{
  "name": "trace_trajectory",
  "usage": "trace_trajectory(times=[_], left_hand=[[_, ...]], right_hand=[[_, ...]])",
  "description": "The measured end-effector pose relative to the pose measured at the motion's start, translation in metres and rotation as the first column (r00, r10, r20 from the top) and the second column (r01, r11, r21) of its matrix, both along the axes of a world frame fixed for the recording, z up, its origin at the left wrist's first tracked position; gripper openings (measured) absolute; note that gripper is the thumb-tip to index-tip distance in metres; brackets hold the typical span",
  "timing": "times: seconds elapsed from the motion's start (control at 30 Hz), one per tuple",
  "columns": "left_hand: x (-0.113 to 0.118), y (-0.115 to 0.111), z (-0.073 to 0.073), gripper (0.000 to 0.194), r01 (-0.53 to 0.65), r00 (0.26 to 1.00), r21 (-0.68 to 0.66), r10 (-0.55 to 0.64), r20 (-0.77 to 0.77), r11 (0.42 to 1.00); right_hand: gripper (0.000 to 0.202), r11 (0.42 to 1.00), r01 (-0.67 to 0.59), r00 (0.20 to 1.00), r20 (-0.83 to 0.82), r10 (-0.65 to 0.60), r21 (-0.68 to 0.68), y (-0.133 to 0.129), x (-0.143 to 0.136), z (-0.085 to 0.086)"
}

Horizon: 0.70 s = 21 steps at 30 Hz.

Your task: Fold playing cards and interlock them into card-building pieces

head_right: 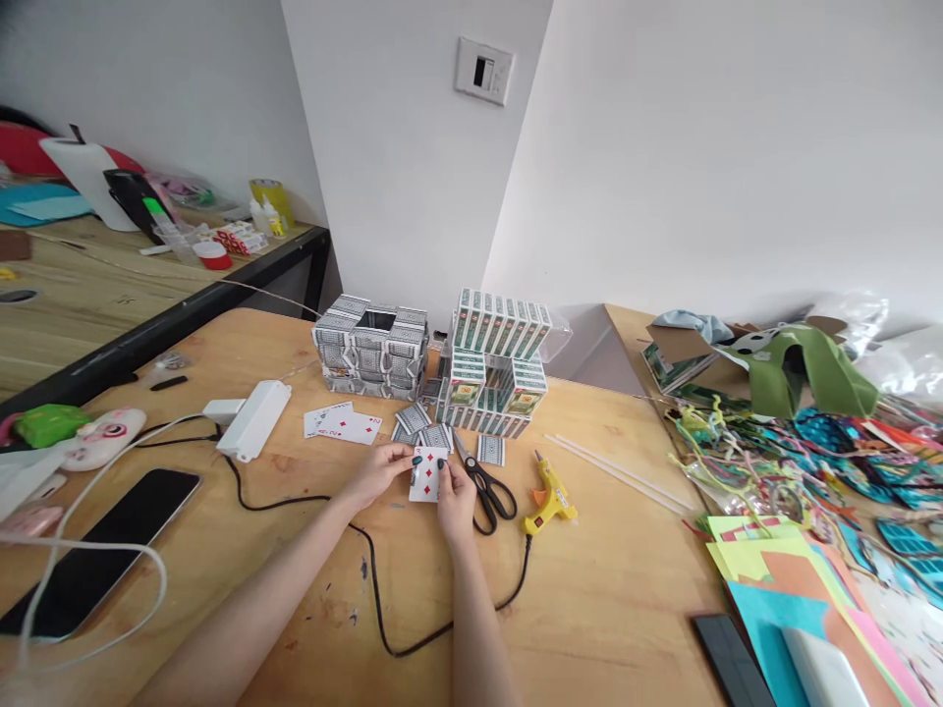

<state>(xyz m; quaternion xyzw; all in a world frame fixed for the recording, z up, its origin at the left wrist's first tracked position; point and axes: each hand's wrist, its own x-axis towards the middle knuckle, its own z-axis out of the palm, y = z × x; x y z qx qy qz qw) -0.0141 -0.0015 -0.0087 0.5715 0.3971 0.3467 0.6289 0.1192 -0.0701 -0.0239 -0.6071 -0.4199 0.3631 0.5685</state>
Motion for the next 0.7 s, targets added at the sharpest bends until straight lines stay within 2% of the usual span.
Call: trace_trajectory(times=[0.3, 0.43, 0.57, 0.7], left_hand=[[0.014, -0.005, -0.006, 0.014, -0.150, 0.979, 0.127, 0.165, -0.117, 0.981], [0.012, -0.010, -0.005, 0.014, -0.125, 0.982, 0.157, 0.145, -0.119, 0.980], [0.006, -0.011, -0.001, 0.022, -0.061, 0.985, 0.205, 0.093, -0.147, 0.977], [0.008, -0.013, 0.000, 0.026, -0.061, 0.970, 0.254, 0.117, -0.212, 0.965]], right_hand=[[0.028, 0.999, -0.045, 0.999, -0.012, 0.045, -0.012, 0.000, 0.001, -0.005], [0.030, 1.000, -0.019, 1.000, -0.005, 0.019, -0.014, 0.000, 0.001, -0.005], [0.030, 1.000, -0.005, 0.999, -0.034, 0.004, -0.007, 0.000, -0.001, -0.003], [0.031, 1.000, 0.001, 0.998, -0.055, -0.001, -0.010, 0.001, -0.002, -0.002]])
